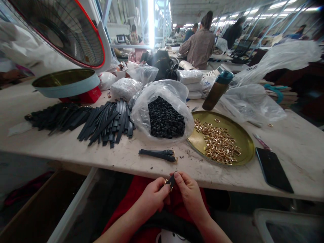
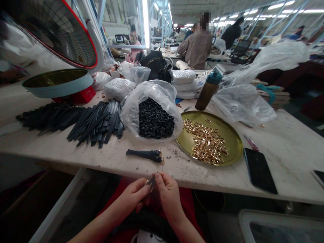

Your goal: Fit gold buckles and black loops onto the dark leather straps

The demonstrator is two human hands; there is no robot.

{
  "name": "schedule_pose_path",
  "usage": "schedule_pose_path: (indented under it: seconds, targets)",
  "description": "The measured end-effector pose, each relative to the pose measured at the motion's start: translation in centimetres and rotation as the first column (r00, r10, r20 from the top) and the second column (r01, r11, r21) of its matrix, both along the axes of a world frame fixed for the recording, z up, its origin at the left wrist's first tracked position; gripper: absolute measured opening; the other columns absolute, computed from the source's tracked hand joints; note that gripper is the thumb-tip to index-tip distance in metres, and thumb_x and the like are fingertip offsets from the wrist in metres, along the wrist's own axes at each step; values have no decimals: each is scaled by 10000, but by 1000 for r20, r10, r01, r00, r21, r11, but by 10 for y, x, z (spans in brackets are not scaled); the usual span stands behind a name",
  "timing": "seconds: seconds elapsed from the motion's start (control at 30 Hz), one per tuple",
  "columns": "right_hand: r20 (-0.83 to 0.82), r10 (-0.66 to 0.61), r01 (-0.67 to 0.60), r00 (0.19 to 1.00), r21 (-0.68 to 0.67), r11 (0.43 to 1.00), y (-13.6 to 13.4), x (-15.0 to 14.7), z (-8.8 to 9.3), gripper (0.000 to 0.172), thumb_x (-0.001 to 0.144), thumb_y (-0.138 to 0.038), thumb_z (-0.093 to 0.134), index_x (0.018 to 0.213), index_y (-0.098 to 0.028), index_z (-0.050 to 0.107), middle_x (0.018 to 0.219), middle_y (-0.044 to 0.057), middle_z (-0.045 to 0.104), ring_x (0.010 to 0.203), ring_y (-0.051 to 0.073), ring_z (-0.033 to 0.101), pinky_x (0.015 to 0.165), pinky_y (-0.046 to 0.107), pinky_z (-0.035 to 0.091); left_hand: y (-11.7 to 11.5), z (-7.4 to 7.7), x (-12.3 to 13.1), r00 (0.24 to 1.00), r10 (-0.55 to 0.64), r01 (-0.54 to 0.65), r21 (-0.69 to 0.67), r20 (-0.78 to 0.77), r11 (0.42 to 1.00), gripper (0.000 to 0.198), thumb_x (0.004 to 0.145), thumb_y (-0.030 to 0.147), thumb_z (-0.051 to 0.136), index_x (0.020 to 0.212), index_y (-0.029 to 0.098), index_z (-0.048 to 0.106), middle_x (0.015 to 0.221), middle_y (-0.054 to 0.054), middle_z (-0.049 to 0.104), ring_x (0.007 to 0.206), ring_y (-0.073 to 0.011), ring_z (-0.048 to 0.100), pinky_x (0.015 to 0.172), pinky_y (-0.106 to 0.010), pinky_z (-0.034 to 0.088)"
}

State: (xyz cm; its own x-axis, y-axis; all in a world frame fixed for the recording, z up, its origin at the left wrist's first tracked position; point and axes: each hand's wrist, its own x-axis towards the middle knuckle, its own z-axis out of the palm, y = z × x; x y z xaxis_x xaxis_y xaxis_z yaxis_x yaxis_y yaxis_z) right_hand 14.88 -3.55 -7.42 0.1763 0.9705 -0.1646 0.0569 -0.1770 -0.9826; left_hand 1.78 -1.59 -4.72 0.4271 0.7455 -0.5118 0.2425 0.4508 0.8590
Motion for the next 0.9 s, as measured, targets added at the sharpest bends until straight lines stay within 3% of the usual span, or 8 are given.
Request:
schedule_pose_path:
  seconds: [0.13,0.2,0.3,0.37,0.43,0.73,0.8,0.9]
  targets:
    - [266,-56,-37,962,332,943,-8,2,0,198,855,-299,485,887,-198,652,785,37,639,744,171,572,688,276,432,-2,-5,0,1000,4,-4,102,-2,995,258,798,413,433,672,189,416,522,55,492,358,-51,349,349,-180,246]
    - [314,-43,-90,948,396,914,-10,5,0,171,846,-263,501,910,-210,650,796,33,643,757,168,576,706,274,432,-3,-8,0,1000,12,-7,201,-25,980,254,811,386,441,659,183,431,534,52,489,415,-61,390,388,-179,285]
    - [185,16,-60,983,232,971,-7,7,0,176,837,-327,517,879,-197,628,783,31,640,728,169,580,670,269,448,-3,-10,-1,998,9,6,240,-59,971,238,820,348,435,653,179,446,542,46,496,440,-66,411,405,-178,296]
    - [43,29,-32,999,70,997,-2,7,1,225,830,-397,513,818,-186,589,712,14,612,647,158,558,595,257,447,-2,-10,-1,998,-27,36,178,-54,983,229,819,345,419,661,180,445,537,45,512,389,-58,388,376,-180,273]
    - [-31,22,-22,999,-5,1000,2,6,1,267,823,-443,503,772,-184,545,642,-9,565,579,142,519,536,243,427,0,-8,-1,998,-46,50,113,-35,992,221,809,349,418,661,185,434,537,42,534,347,-51,372,354,-180,255]
    - [10,-3,3,1000,-18,1000,8,4,0,284,832,-453,469,734,-190,509,589,-23,533,533,134,494,502,232,406,7,-4,2,999,15,-14,26,-33,1000,196,776,349,433,671,183,435,513,42,533,335,-47,355,344,-173,240]
    - [92,6,-8,996,13,1000,6,6,0,260,848,-424,450,750,-193,521,610,-11,557,551,145,516,516,243,415,7,-7,2,999,10,-9,16,-44,1000,194,778,349,426,671,188,427,500,47,520,336,-52,351,340,-176,234]
    - [328,44,-114,944,200,973,1,8,3,174,831,-340,495,771,-200,580,692,17,613,648,169,556,614,272,428,5,-8,1,997,29,-22,93,-71,995,216,782,356,437,643,193,415,493,56,484,377,-62,376,363,-176,266]
